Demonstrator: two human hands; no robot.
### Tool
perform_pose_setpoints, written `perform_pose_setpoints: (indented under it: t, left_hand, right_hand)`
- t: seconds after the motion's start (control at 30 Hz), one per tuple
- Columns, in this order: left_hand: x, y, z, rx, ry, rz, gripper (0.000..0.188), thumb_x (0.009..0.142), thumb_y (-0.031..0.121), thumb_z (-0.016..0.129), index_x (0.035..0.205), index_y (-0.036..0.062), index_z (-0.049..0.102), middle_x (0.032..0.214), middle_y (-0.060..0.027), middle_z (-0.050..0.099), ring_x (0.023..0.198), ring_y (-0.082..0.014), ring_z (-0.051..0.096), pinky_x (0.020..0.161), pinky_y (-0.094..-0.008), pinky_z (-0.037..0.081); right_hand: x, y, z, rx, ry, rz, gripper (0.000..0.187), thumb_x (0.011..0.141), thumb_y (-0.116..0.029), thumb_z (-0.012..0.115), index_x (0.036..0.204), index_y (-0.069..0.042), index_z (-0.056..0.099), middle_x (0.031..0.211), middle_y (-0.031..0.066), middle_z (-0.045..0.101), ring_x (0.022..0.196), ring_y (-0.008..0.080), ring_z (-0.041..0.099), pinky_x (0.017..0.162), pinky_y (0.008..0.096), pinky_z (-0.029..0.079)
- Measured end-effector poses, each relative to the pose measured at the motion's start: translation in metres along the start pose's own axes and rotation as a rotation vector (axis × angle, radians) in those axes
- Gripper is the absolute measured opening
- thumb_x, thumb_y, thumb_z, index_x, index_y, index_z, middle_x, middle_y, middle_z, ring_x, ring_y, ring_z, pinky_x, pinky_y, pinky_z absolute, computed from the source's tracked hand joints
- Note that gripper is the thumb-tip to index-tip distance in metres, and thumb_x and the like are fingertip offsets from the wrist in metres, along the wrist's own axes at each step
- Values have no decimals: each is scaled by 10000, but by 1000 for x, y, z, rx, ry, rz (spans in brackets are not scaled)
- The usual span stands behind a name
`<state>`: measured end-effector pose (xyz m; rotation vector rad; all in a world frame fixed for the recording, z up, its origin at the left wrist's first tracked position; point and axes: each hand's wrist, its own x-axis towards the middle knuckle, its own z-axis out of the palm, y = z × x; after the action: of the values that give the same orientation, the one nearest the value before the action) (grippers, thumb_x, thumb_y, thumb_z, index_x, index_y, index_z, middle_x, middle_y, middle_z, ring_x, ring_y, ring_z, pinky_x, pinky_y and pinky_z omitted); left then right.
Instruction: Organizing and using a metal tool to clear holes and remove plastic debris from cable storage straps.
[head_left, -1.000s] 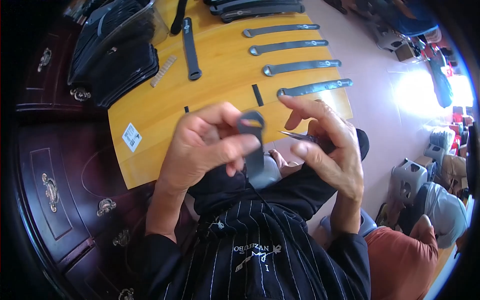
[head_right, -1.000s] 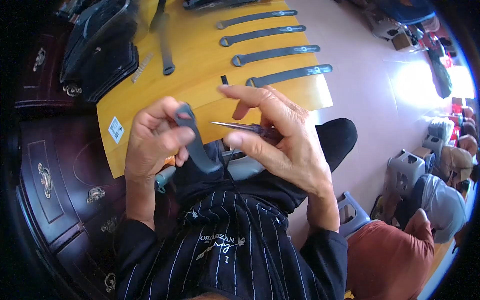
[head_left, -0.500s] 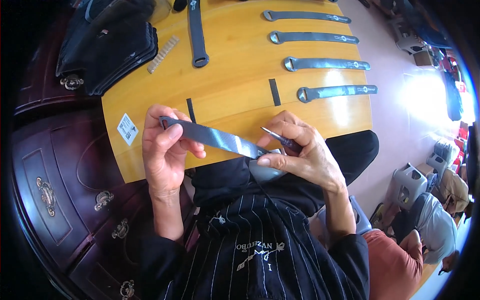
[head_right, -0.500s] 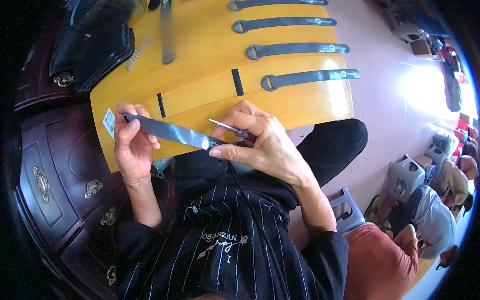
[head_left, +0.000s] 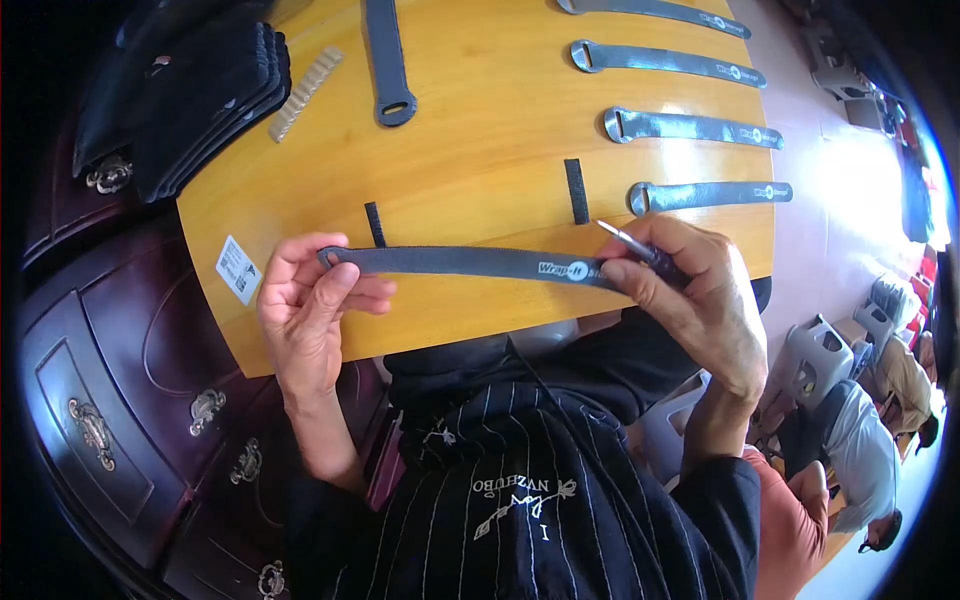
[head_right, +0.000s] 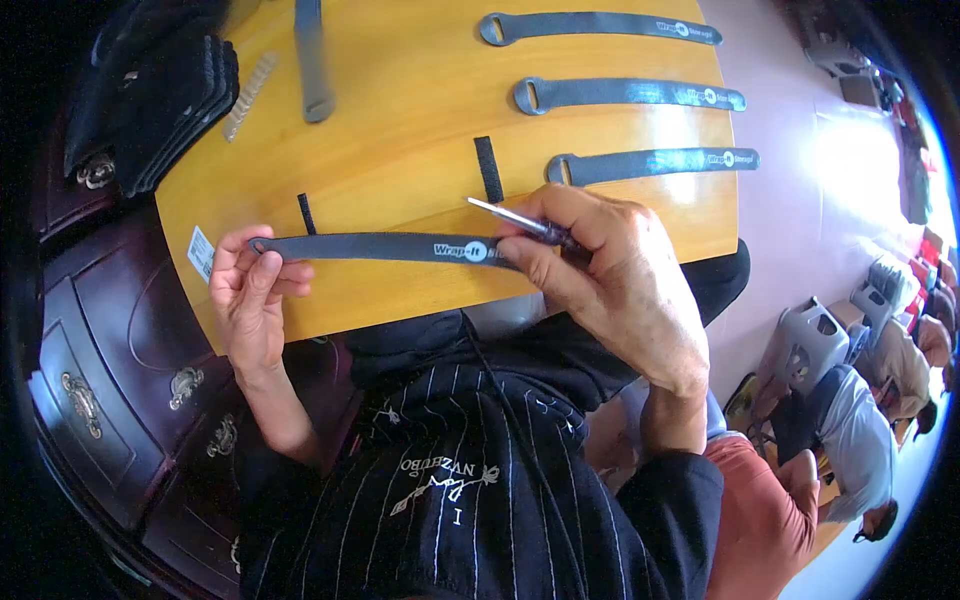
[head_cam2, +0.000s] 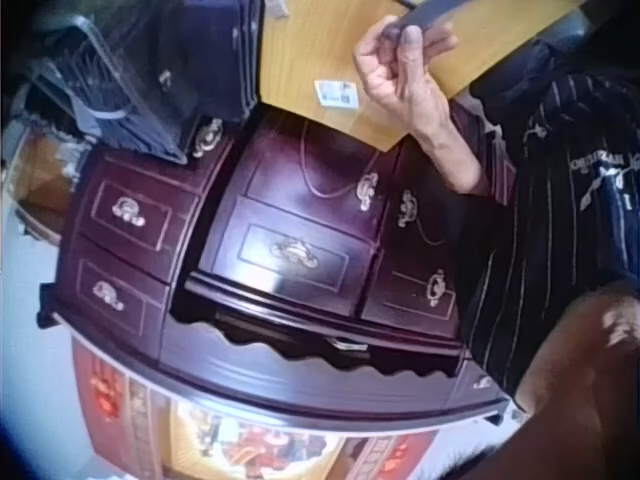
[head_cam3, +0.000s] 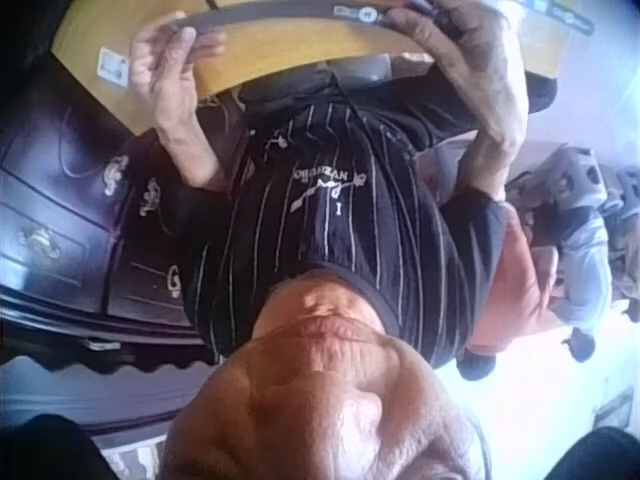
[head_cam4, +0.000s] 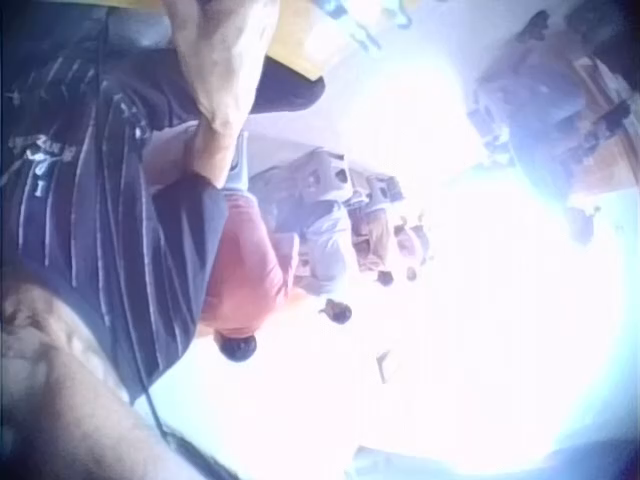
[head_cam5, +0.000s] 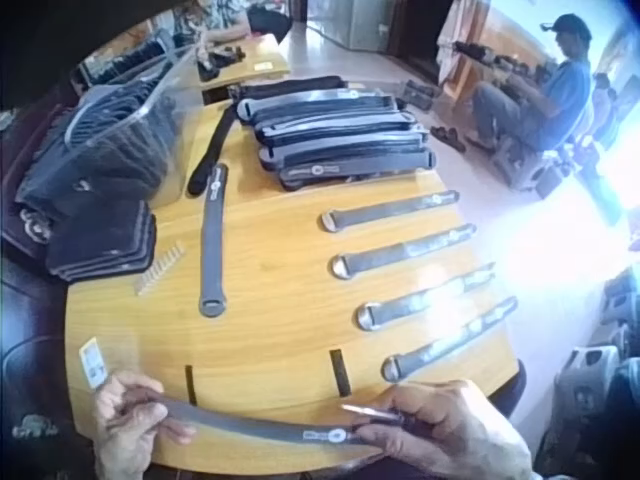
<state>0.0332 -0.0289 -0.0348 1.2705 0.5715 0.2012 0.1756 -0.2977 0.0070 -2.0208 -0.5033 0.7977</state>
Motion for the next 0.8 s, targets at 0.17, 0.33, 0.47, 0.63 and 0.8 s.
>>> perform_pose_setpoints:
  t: [0.17,0.33,0.47,0.63,0.8]
  left_hand:
    - [-2,-7,-10,-26,-38,96,172,940,43,560,1081,-54,543,867,-164,673,718,-279,707,599,-337,611]
    - [0,-5,-1,-159,-21,113,213,958,100,549,1102,-56,546,870,-177,676,742,-278,705,617,-329,600]
    - [4,-4,-5,19,118,110,198,964,126,548,1047,-51,582,853,-171,680,691,-228,684,566,-279,553]
    - [12,1,2,129,173,100,166,944,108,587,999,-46,613,841,-152,675,625,-174,648,502,-237,490]
    - [20,-4,7,269,186,175,172,890,46,654,1044,-29,634,837,-119,672,609,-121,618,492,-201,451]
  right_hand:
    - [7,-3,-2,26,84,79,192,880,-187,684,884,-4,625,662,59,619,541,112,615,477,256,448]
    - [14,4,-2,89,106,18,194,870,-189,697,893,-6,638,630,38,598,533,82,541,498,237,420]
    - [24,21,-5,147,141,-98,214,870,-211,698,897,-4,651,601,25,572,548,74,501,535,241,417]
    - [36,16,-4,73,162,-31,232,889,-227,677,891,5,668,603,46,573,571,99,527,558,274,422]
    - [42,11,-3,-131,256,-35,225,887,-210,673,901,14,672,649,89,579,608,182,578,578,313,437]
